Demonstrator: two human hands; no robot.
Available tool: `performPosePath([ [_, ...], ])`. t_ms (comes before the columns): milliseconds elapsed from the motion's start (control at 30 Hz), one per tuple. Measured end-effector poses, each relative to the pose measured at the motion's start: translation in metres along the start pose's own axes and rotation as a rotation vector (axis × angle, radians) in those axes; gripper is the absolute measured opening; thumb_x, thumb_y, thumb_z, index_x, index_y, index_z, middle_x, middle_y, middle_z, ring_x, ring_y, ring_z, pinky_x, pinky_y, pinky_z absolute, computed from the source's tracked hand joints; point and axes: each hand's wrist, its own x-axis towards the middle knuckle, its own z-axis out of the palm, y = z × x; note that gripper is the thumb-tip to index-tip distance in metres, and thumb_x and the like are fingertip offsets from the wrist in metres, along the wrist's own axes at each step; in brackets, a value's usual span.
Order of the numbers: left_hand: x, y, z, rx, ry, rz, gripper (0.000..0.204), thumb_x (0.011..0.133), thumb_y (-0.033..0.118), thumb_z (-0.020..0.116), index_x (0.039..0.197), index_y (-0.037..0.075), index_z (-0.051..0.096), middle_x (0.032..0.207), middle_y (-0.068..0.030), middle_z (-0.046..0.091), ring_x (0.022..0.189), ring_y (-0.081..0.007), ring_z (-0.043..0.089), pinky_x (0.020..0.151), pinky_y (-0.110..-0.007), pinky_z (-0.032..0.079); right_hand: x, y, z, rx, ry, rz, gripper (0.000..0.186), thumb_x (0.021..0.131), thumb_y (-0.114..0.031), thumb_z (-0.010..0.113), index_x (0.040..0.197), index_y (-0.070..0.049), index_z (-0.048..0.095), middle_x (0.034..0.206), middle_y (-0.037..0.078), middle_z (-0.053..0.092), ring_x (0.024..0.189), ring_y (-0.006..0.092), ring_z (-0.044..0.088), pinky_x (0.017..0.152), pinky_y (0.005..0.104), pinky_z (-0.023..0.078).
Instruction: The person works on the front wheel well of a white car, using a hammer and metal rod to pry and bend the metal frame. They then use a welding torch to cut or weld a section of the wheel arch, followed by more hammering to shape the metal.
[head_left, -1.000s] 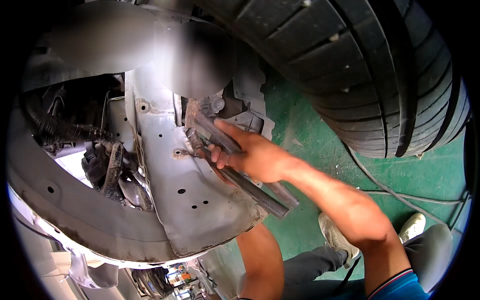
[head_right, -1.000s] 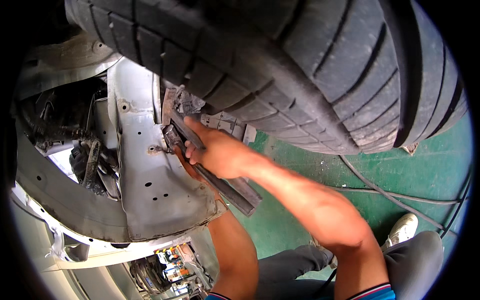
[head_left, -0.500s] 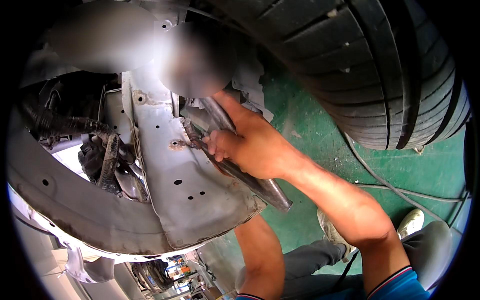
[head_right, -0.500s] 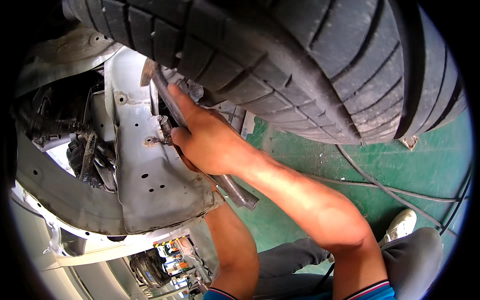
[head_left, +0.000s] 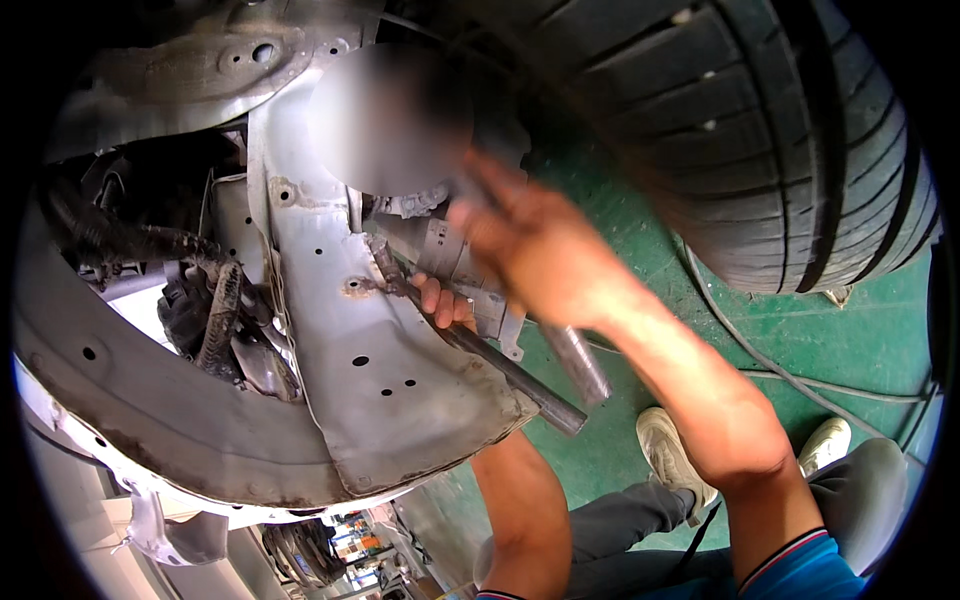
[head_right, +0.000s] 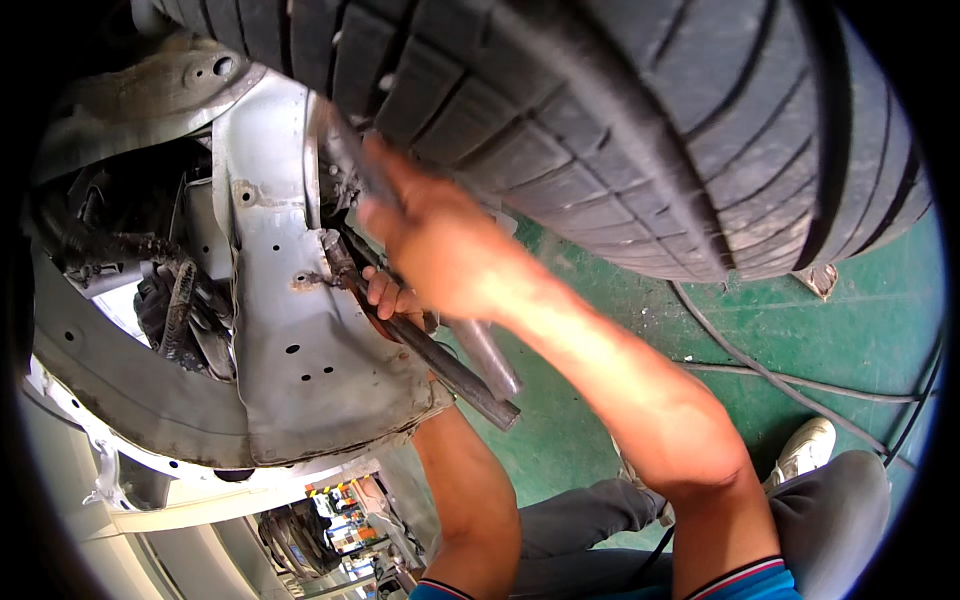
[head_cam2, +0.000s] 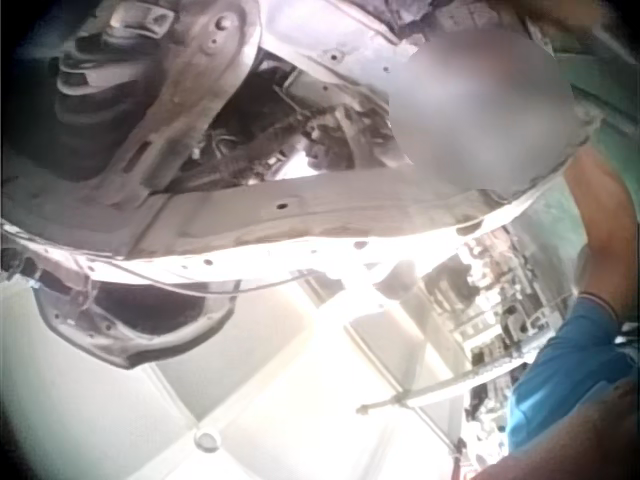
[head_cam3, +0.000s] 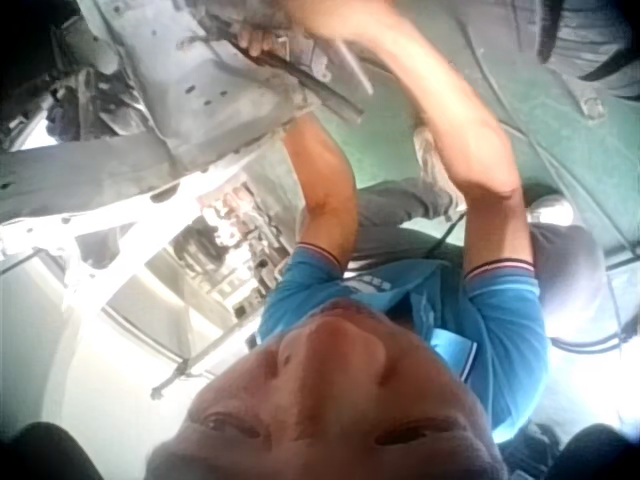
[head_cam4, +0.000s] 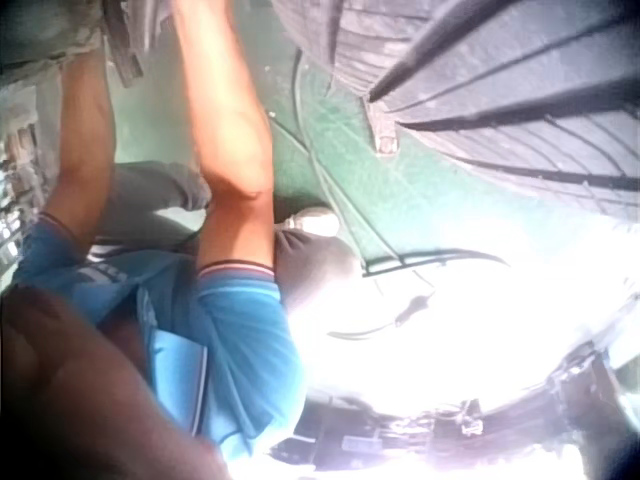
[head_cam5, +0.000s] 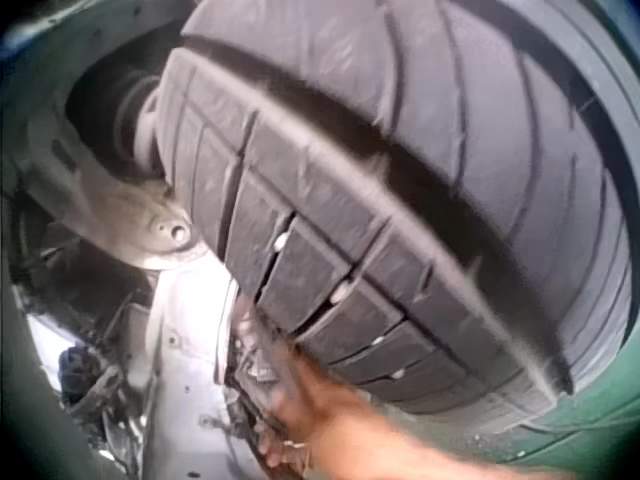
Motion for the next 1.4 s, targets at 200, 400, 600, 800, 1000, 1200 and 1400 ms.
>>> performPosePath([
  [200,0.006,-0.007,-0.003,-0.012,0.019,0.027,0.04,0.105,0.025,0.037,0.126,-0.008,0.045,0.097,-0.01,0.049,0.084,-0.0199,0.05,0.08,-0.033,0.044,0.024,0.056,0.009,-0.067,-0.06,-0.2,0.064,0.1,-0.006,0.05,0.156,-0.005,0.02,0.09,0.009,0.063,0.076,0.0122,0.061,0.07,0.0276,0.053],
  [400,0.004,-0.01,0.006,0.02,0.03,0.063,0.04,0.105,0.025,0.037,0.125,-0.008,0.044,0.096,-0.01,0.048,0.082,-0.0187,0.048,0.078,-0.031,0.042,0.0,-0.008,0.003,-0.145,0.002,-0.062,0.064,0.099,-0.012,0.055,0.154,-0.001,0.023,0.103,0.013,0.067,0.096,0.0126,0.062,0.091,0.0301,0.049],
  [600,0.004,0.0,-0.007,0.009,0.01,0.093,0.04,0.105,0.026,0.037,0.125,-0.008,0.042,0.096,-0.0095,0.048,0.081,-0.0179,0.048,0.076,-0.031,0.043,0.014,0.041,0.003,-0.118,-0.087,-0.048,0.061,0.1,-0.018,0.052,0.154,-0.005,0.026,0.093,0.007,0.069,0.089,0.0125,0.062,0.073,0.0276,0.053],
  [800,0.015,-0.021,0.006,-0.025,0.056,0.053,0.04,0.107,0.03,0.035,0.122,-0.006,0.046,0.092,-0.0078,0.049,0.078,-0.0176,0.049,0.074,-0.03,0.044,0.029,0.05,0.01,0.089,0.034,-0.187,0.062,0.099,-0.013,0.05,0.155,-0.007,0.024,0.091,0.004,0.066,0.085,0.0117,0.061,0.062,0.0274,0.052],
  [1000,0.009,-0.019,-0.001,-0.029,0.048,0.062,0.042,0.106,0.032,0.037,0.119,-0.006,0.049,0.089,-0.0078,0.051,0.075,-0.0178,0.05,0.074,-0.032,0.046,0.03,0.056,0.01,-0.118,-0.039,-0.13,0.064,0.099,-0.007,0.047,0.156,-0.002,0.017,0.097,0.007,0.065,0.084,0.0134,0.061,0.078,0.0288,0.052],
  [1200,0.013,-0.014,0.004,-0.035,0.027,0.04,0.045,0.106,0.035,0.039,0.117,-0.006,0.051,0.086,-0.0078,0.053,0.073,-0.018,0.052,0.074,-0.034,0.047,0.042,0.078,0.008,-0.149,-0.093,-0.222,0.062,0.1,-0.003,0.043,0.156,-0.002,0.016,0.095,0.009,0.066,0.082,0.0139,0.062,0.077,0.0292,0.052],
  [1400,0.018,-0.018,0.009,-0.067,0.042,0.038,0.047,0.105,0.038,0.041,0.115,-0.006,0.054,0.083,-0.0078,0.055,0.071,-0.0181,0.053,0.074,-0.035,0.049,0.033,0.064,0.012,-0.305,-0.03,-0.186,0.065,0.097,-0.008,0.05,0.155,-0.003,0.022,0.104,0.008,0.066,0.088,0.0152,0.063,0.078,0.0287,0.053],
])
